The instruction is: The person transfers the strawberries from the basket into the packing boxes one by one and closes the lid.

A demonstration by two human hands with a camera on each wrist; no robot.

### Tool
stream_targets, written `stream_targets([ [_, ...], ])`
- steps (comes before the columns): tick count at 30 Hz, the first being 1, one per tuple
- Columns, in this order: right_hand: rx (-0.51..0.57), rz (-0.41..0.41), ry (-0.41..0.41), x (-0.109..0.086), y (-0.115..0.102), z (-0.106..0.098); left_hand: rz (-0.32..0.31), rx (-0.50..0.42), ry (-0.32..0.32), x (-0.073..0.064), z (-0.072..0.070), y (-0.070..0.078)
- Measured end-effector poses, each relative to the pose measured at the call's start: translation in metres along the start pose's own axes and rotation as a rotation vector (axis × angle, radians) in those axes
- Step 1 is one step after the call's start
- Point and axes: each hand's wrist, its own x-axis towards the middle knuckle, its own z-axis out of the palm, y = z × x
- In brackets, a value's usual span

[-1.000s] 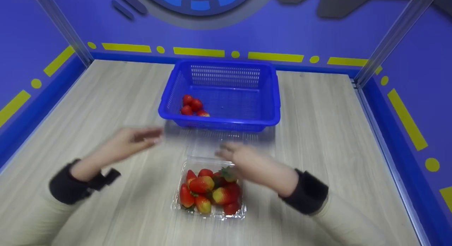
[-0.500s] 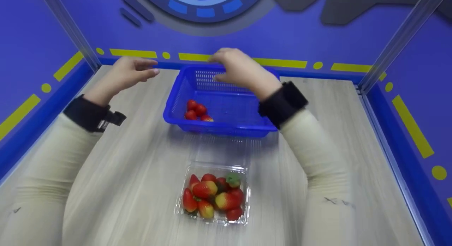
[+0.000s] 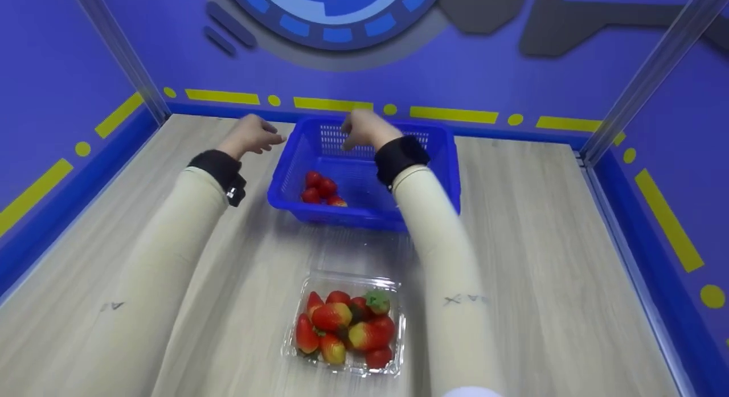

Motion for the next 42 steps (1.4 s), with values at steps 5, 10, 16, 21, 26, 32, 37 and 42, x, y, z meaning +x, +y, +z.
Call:
stream_targets([
  [5, 0.012, 0.041, -0.054, 0.017, 0.0, 0.031, -0.083, 0.035, -0.02, 0.0, 0.017, -0.006],
  [10, -0.024, 0.07, -0.091, 0.031, 0.0, 0.05, -0.125, -0.037, -0.08, 0.001, 0.027, -0.011],
  [16, -0.039, 0.105, -0.141, 0.04, 0.0, 0.066, -0.167, -0.096, -0.065, 0.009, 0.034, -0.006],
  [21, -0.011, 0.155, -0.172, 0.041, -0.004, 0.075, -0.225, -0.047, -0.055, 0.016, 0.036, -0.002],
  [26, 0.017, 0.185, -0.204, 0.042, -0.006, 0.084, -0.283, -0.04, -0.079, 0.018, 0.039, 0.0],
  [32, 0.072, 0.221, -0.213, 0.041, -0.005, 0.089, -0.294, -0.007, -0.083, 0.014, 0.039, 0.003],
  [37, 0.155, 0.28, -0.216, 0.037, -0.005, 0.087, -0.271, 0.048, -0.069, 0.01, 0.038, 0.007],
  [42, 0.128, 0.273, -0.222, 0.037, -0.006, 0.087, -0.264, 0.059, -0.06, 0.007, 0.038, 0.011],
])
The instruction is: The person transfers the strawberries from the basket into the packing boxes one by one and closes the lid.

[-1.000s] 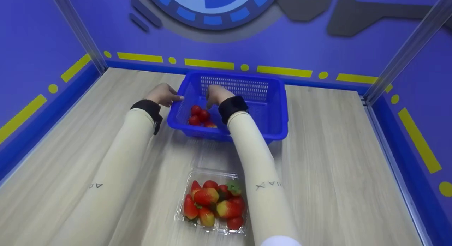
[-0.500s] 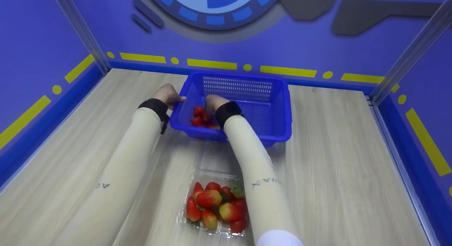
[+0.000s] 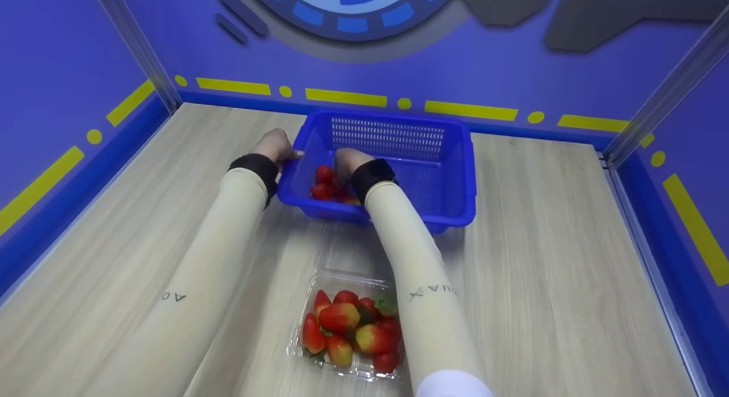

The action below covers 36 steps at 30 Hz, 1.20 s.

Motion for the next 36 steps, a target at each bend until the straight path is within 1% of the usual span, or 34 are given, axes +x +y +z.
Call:
stream_targets([
  [3, -0.041, -0.037, -0.003, 0.0, 0.003, -0.002, 0.014, 0.011, -0.003, -0.002, 0.001, 0.003],
  [7, -0.05, -0.056, 0.01, -0.001, 0.009, -0.008, 0.074, 0.072, -0.032, -0.003, 0.001, 0.004],
  [9, -0.099, -0.105, 0.036, -0.002, 0.014, -0.013, 0.102, 0.091, -0.047, -0.004, 0.001, 0.003],
  [11, -0.144, -0.155, 0.069, -0.002, 0.019, -0.02, 0.114, 0.082, -0.069, -0.005, 0.0, 0.002],
  [14, -0.194, -0.211, 0.126, -0.006, 0.024, -0.03, 0.107, 0.04, -0.115, -0.006, -0.002, 0.0],
  [16, -0.19, -0.216, 0.16, -0.011, 0.026, -0.038, 0.128, 0.013, -0.128, -0.004, -0.005, -0.001],
  [18, -0.172, -0.217, 0.196, -0.019, 0.028, -0.045, 0.18, -0.008, -0.118, -0.001, -0.009, 0.001],
  [21, -0.14, -0.254, 0.254, -0.034, 0.03, -0.056, 0.3, -0.03, -0.078, 0.002, -0.017, 0.004],
  [23, -0.116, -0.286, 0.289, -0.047, 0.031, -0.063, 0.366, -0.042, -0.072, 0.0, -0.025, 0.007],
  [26, -0.093, -0.334, 0.326, -0.069, 0.034, -0.071, 0.459, -0.059, -0.081, -0.012, -0.038, 0.01],
  [30, -0.063, -0.385, 0.376, -0.104, 0.036, -0.075, 0.56, -0.08, -0.099, -0.041, -0.049, 0.009],
  [33, -0.042, -0.434, 0.419, -0.13, 0.036, -0.072, 0.615, -0.111, -0.133, -0.066, -0.054, 0.004],
  [36, -0.062, -0.513, 0.451, -0.154, 0.034, -0.061, 0.64, -0.172, -0.181, -0.091, -0.054, -0.004],
])
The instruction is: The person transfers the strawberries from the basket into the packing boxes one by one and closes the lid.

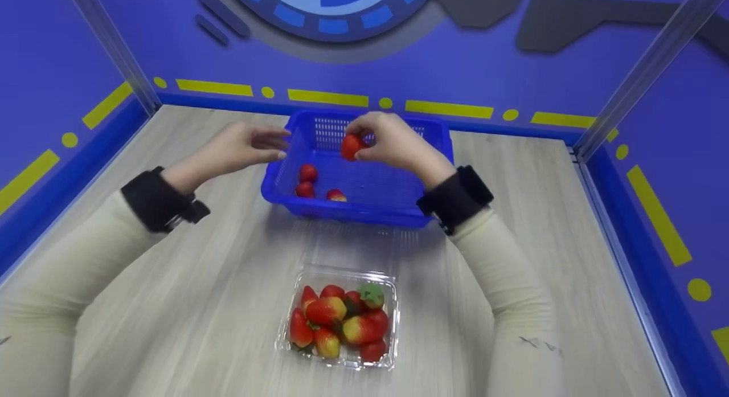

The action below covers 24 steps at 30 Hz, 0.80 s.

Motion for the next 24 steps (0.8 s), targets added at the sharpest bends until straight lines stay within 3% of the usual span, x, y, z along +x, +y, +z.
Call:
stream_targets([
  [7, -0.089, -0.206, -0.026, -0.055, -0.027, 0.018, 0.002, -0.087, -0.064, -0.052, 0.025, 0.004],
  [14, -0.106, -0.4, -0.058, -0.107, -0.037, 0.044, -0.002, -0.111, -0.071, -0.088, 0.057, -0.005],
  [24, -0.035, -0.362, -0.198, -0.163, -0.027, 0.085, -0.166, -0.225, -0.161, -0.114, 0.103, -0.045],
])
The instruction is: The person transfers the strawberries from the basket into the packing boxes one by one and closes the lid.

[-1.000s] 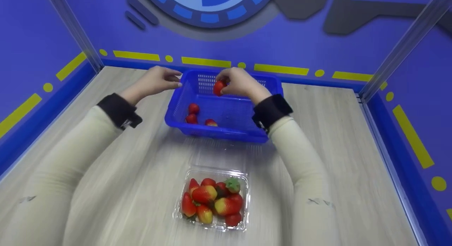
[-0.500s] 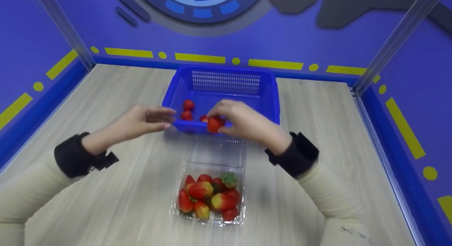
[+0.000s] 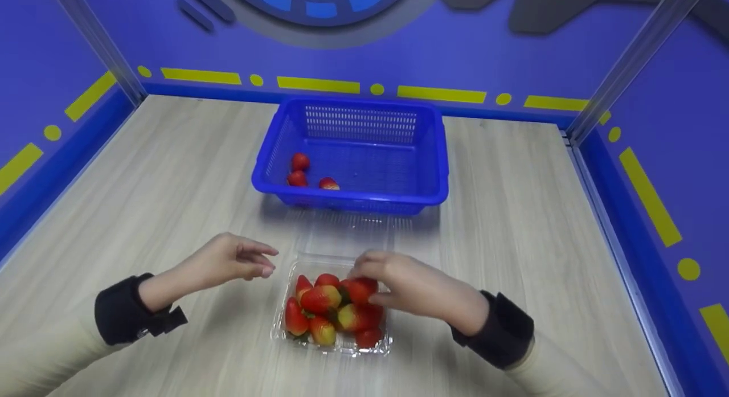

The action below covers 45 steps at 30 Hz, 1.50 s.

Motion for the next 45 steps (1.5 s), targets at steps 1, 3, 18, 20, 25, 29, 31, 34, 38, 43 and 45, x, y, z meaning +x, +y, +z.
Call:
stream_targets([
  [1, 0.011, 0.001, -0.008, -0.003, 0.0, 0.003, -0.017, -0.012, -0.004, 0.0, 0.003, -0.004],
  [3, 0.012, 0.005, -0.025, -0.008, -0.001, 0.008, -0.052, -0.036, -0.014, 0.001, 0.008, -0.012],
  [18, -0.038, 0.083, -0.183, -0.012, -0.003, 0.031, -0.142, -0.195, -0.082, 0.01, 0.037, -0.038],
  [20, -0.033, 0.079, -0.186, -0.012, -0.002, 0.032, -0.157, -0.2, -0.085, 0.011, 0.039, -0.038],
  [25, 0.005, 0.092, -0.198, -0.01, 0.0, 0.034, -0.208, -0.27, -0.092, 0.011, 0.041, -0.038],
  [29, -0.009, 0.117, -0.219, -0.009, -0.001, 0.036, -0.239, -0.331, -0.099, 0.01, 0.044, -0.036],
  [31, -0.035, 0.127, -0.224, -0.008, -0.004, 0.037, -0.239, -0.344, -0.1, 0.01, 0.046, -0.035],
  [34, -0.065, 0.134, -0.221, -0.008, -0.007, 0.036, -0.227, -0.348, -0.096, 0.011, 0.046, -0.034],
  [38, -0.091, 0.129, -0.215, -0.009, -0.01, 0.032, -0.213, -0.347, -0.08, 0.011, 0.047, -0.033],
  [43, -0.094, 0.127, -0.209, -0.011, -0.015, 0.022, -0.183, -0.345, -0.064, 0.011, 0.05, -0.036],
  [45, -0.085, 0.116, -0.201, -0.011, -0.016, 0.017, -0.159, -0.345, -0.064, 0.011, 0.051, -0.039],
])
